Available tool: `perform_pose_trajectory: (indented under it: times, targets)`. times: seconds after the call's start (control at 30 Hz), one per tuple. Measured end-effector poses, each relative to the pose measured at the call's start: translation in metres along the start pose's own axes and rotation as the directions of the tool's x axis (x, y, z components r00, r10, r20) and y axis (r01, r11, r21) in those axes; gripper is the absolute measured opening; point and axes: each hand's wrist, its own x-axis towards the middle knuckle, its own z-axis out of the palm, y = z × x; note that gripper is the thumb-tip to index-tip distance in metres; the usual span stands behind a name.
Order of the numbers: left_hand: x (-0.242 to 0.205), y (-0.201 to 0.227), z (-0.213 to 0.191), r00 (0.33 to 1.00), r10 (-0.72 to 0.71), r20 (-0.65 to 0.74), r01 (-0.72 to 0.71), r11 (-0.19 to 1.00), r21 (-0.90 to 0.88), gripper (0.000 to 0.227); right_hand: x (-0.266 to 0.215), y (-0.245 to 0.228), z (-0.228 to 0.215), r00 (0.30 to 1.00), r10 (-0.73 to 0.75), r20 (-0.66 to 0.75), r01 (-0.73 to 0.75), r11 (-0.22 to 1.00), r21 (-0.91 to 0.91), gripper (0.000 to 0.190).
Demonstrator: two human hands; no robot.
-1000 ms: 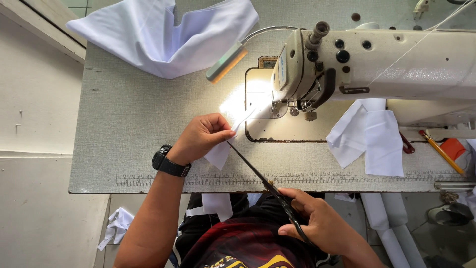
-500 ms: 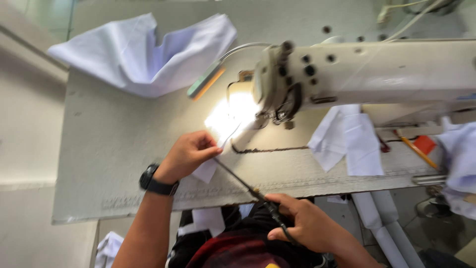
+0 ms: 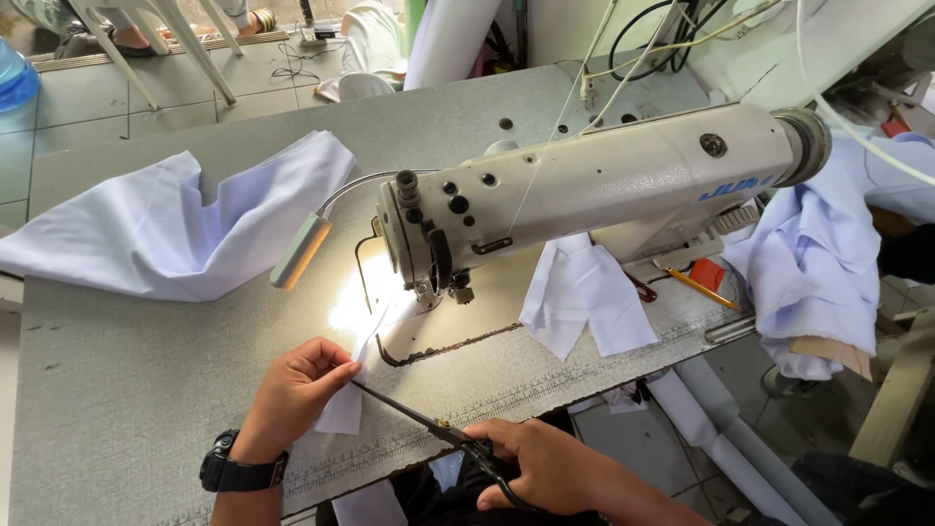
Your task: Cutting small rectangular strips from a piece of white fabric using scissors at a sewing workstation.
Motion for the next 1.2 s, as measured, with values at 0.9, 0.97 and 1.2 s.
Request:
perform_pose_trajectory:
  times: [0.9, 0.97, 1.2]
  targets:
    - [-0.055, -0.004, 0.013, 0.939, -0.227, -0.26, 0.031, 0.806, -0.591, 0.043, -0.037, -0.009, -0.004, 0.997, 0.07, -0.022, -0.067, 0.993, 0.101, 0.081]
    - [-0.053, -0.012, 0.014, 0.947, -0.199, -0.253, 0.011, 0.806, -0.591, 0.043, -0.034, 0.001, -0.002, 1.0, 0.003, -0.002, -0.002, 0.99, 0.139, 0.081]
    - [-0.051, 0.005, 0.022, 0.927, -0.245, -0.284, 0.048, 0.828, -0.559, 0.045, -0.028, 0.019, 0.013, 0.999, -0.03, -0.015, 0.032, 0.983, 0.181, 0.069]
